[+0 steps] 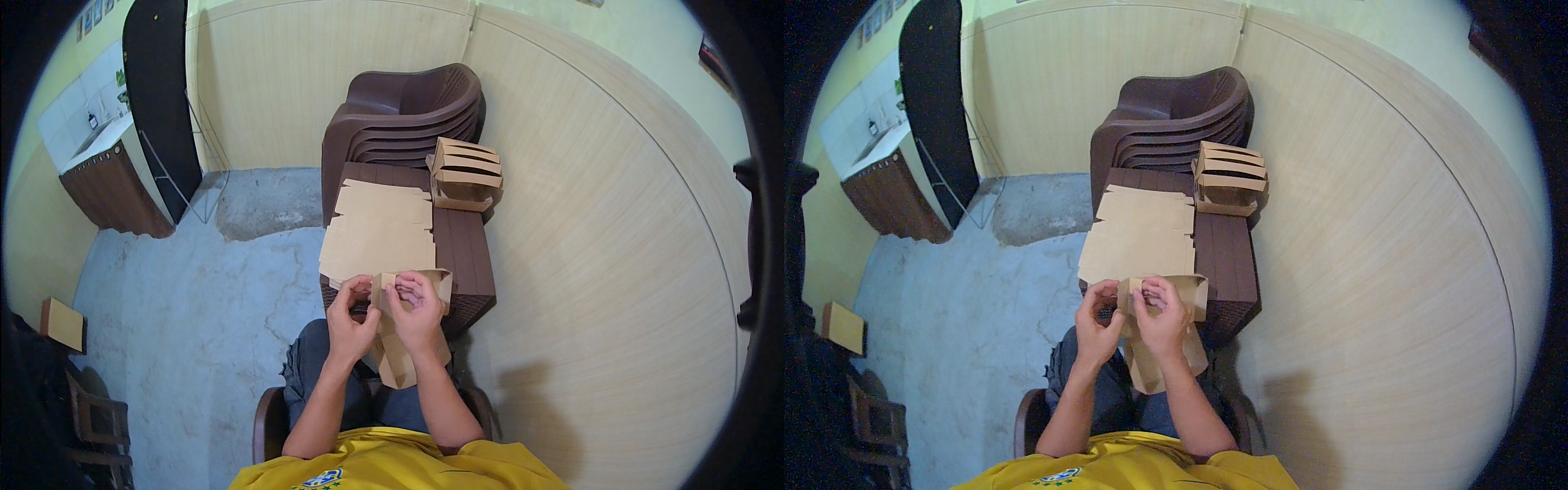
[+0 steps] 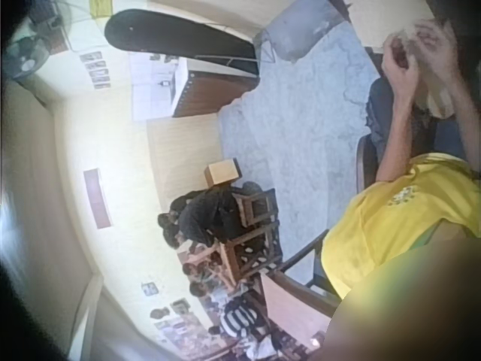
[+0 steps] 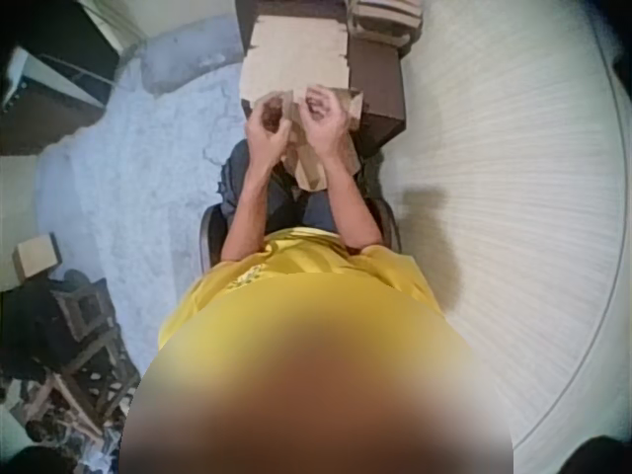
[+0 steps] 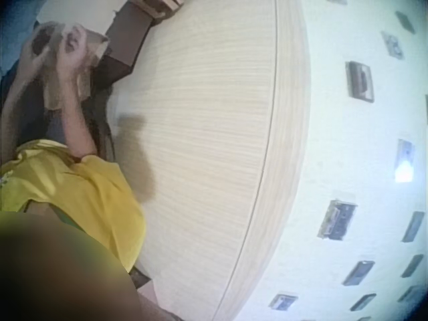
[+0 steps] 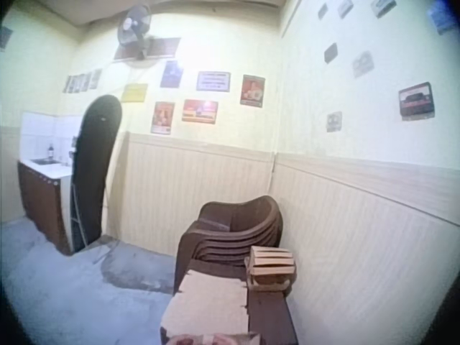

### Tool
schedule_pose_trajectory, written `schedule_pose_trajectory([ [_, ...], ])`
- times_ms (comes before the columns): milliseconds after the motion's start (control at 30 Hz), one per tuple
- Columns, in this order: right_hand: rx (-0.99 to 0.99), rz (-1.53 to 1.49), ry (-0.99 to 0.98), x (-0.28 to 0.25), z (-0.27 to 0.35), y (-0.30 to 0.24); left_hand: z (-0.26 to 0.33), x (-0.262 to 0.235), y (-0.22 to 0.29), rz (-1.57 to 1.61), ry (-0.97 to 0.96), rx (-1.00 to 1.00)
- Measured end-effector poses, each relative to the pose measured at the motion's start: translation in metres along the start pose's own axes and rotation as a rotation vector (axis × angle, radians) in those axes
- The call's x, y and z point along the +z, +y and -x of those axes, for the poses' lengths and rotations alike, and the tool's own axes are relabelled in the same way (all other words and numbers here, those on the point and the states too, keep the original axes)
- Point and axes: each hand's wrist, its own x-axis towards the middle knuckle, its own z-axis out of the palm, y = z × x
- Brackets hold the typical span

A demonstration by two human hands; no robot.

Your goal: The person assembles flat cardboard box blanks into finished boxes by folding and interlocking the flaps. The person handles each blank one at a time, folds the side and end flaps, and stacks the completed boxes on a small table.

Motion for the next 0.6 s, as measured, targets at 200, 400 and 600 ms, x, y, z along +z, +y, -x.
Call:
schedule_pose_trajectory([
  [200, 0.099, 0.030, -0.088, -0.003, 0.006, -0.007, 0.001, -0.004, -0.006, 0.248, 0.036, -0.508],
  [400, 0.147, -0.108, -0.104, 0.000, 0.007, 0.007, 0.007, 0.005, -0.003, 0.423, 0.091, -0.587],
  [600, 0.108, -0.278, -0.186, -0.003, 0.003, 0.019, 0.010, 0.021, -0.008, 0.141, 0.200, -0.397],
])
